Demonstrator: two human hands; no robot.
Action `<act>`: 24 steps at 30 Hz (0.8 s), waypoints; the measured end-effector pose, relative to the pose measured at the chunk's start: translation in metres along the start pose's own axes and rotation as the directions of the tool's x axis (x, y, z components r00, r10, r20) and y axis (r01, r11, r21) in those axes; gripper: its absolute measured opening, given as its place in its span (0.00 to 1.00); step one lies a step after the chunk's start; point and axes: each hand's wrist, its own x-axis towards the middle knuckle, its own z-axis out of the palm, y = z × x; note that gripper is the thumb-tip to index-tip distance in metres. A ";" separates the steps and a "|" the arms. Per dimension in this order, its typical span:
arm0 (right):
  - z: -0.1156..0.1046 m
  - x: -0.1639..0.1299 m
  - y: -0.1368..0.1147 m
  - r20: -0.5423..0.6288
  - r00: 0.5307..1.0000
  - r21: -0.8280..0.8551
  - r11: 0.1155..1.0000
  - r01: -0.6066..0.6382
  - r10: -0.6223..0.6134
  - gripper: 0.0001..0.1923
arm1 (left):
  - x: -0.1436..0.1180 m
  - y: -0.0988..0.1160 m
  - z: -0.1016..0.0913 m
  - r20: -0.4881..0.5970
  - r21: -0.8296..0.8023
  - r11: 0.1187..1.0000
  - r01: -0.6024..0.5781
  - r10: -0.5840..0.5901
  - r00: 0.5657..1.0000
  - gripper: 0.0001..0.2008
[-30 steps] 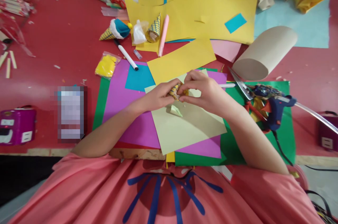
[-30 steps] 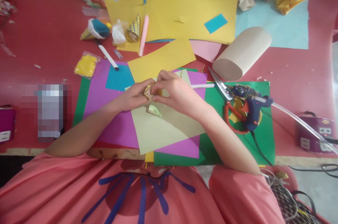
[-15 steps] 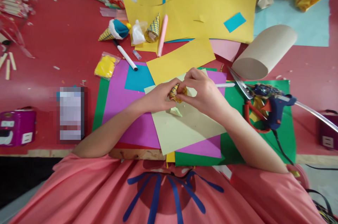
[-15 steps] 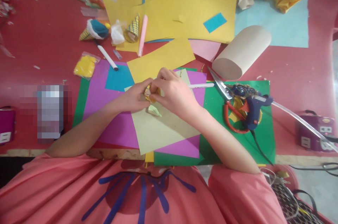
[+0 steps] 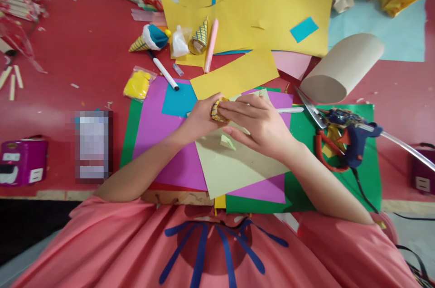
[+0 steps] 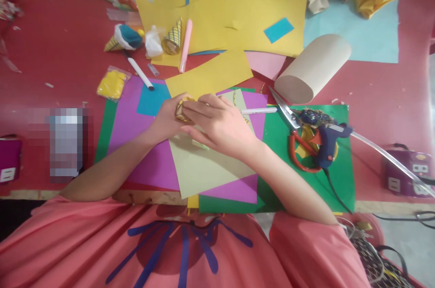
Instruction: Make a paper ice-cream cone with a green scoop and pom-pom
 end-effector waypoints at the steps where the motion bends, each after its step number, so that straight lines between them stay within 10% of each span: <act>1: 0.001 0.000 0.000 0.007 1.000 -0.002 1.000 -0.010 0.010 0.20 | 0.000 0.000 0.000 0.008 -0.003 1.000 0.000 0.000 1.000 0.12; 10: 0.000 0.000 0.002 0.058 0.995 0.135 0.987 -0.093 0.086 0.16 | 0.001 -0.006 0.001 0.020 0.019 1.000 -0.018 0.018 1.000 0.13; 18: -0.006 0.006 0.008 0.044 0.995 0.333 0.938 -0.095 0.085 0.11 | -0.001 -0.003 0.005 0.238 0.083 0.996 -0.021 0.000 0.971 0.08; 24: -0.004 0.004 0.009 -0.005 0.991 0.408 0.905 -0.118 0.132 0.08 | -0.001 -0.005 0.007 0.147 0.050 0.999 -0.022 0.014 0.989 0.10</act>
